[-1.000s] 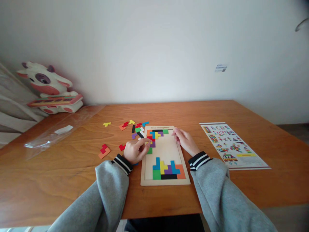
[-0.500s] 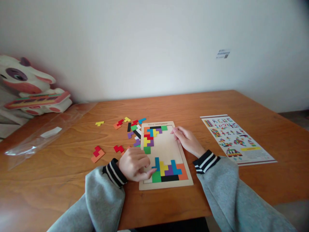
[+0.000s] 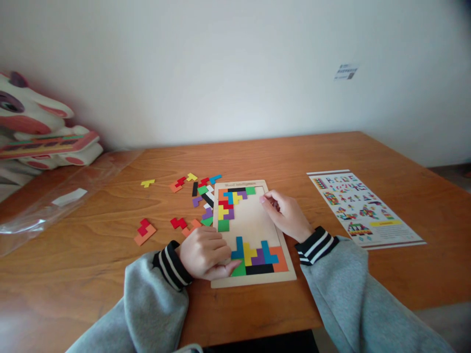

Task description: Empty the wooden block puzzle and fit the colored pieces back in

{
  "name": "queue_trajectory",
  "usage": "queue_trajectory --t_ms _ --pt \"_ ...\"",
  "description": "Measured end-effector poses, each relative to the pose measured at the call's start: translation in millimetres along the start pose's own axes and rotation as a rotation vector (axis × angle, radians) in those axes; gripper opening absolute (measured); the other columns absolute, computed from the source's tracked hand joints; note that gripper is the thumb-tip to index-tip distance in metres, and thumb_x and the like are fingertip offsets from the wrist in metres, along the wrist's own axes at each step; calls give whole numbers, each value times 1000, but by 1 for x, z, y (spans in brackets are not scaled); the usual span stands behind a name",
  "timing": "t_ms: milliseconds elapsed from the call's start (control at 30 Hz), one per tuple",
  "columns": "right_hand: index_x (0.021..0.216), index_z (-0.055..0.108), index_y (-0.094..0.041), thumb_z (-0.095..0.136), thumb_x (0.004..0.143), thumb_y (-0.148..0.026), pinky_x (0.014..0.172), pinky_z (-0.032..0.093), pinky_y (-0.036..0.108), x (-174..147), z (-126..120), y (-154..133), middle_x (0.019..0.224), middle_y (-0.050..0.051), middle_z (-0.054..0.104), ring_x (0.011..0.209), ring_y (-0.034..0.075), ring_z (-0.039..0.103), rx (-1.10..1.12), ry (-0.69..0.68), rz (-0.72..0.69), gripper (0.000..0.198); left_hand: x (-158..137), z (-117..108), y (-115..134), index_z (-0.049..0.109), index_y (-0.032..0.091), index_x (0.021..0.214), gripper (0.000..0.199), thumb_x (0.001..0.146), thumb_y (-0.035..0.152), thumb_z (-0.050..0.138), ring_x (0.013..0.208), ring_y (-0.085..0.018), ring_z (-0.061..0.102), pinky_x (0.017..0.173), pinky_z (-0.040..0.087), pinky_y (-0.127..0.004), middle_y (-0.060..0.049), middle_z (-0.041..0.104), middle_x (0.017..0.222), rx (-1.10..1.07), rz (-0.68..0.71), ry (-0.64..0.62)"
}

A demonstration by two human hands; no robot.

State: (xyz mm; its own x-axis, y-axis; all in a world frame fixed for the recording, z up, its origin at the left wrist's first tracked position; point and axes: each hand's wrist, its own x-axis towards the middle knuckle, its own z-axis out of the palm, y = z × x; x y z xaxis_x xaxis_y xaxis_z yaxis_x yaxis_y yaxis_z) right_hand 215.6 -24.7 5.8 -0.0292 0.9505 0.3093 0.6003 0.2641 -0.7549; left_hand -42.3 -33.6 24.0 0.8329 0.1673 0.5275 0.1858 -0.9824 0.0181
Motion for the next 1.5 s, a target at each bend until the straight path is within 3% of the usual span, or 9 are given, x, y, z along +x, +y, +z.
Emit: queue_trajectory --t_ms 133,233,333,733,1033,1500 --pt "88 63 -23 51 94 -44 60 42 29 -1 0 -4 73 1 64 63 15 55 -62 -73 -45 25 0 -1 1 48 22 59 34 87 36 62 47 -13 46 45 31 -32 3 48 49 -17 -11 -13" --pt "84 65 -23 59 91 -39 65 45 29 -4 1 -15 77 1 64 69 15 57 -31 -183 -159 19 1 -1 2 51 22 61 38 84 50 63 50 -15 46 45 32 -32 2 48 51 -58 -33 -26" --pt "82 68 -23 63 89 -35 73 47 31 -7 3 -28 79 2 65 77 17 60 10 -263 -245 15 2 -1 1 50 21 61 42 83 53 65 54 -16 48 47 32 -31 0 50 54 -67 -34 -60" --pt "90 75 -24 73 82 -45 83 47 38 -17 13 -33 89 5 69 91 22 61 -65 -422 -238 23 -1 2 -3 45 21 58 42 92 41 58 57 -16 46 51 32 -31 0 49 55 -86 -95 -144" --pt "86 74 -22 82 74 -38 82 42 36 -22 18 -37 87 2 70 89 21 62 -119 -430 -177 21 -1 4 -3 42 20 56 46 93 43 57 55 -15 44 52 30 -31 1 48 54 -121 -118 -125" --pt "80 73 -21 80 77 -32 85 43 36 -22 20 -45 89 1 72 89 19 63 -28 -477 -158 13 0 3 -3 41 19 56 47 92 44 59 55 -15 44 52 28 -30 1 49 54 -90 -118 -120"
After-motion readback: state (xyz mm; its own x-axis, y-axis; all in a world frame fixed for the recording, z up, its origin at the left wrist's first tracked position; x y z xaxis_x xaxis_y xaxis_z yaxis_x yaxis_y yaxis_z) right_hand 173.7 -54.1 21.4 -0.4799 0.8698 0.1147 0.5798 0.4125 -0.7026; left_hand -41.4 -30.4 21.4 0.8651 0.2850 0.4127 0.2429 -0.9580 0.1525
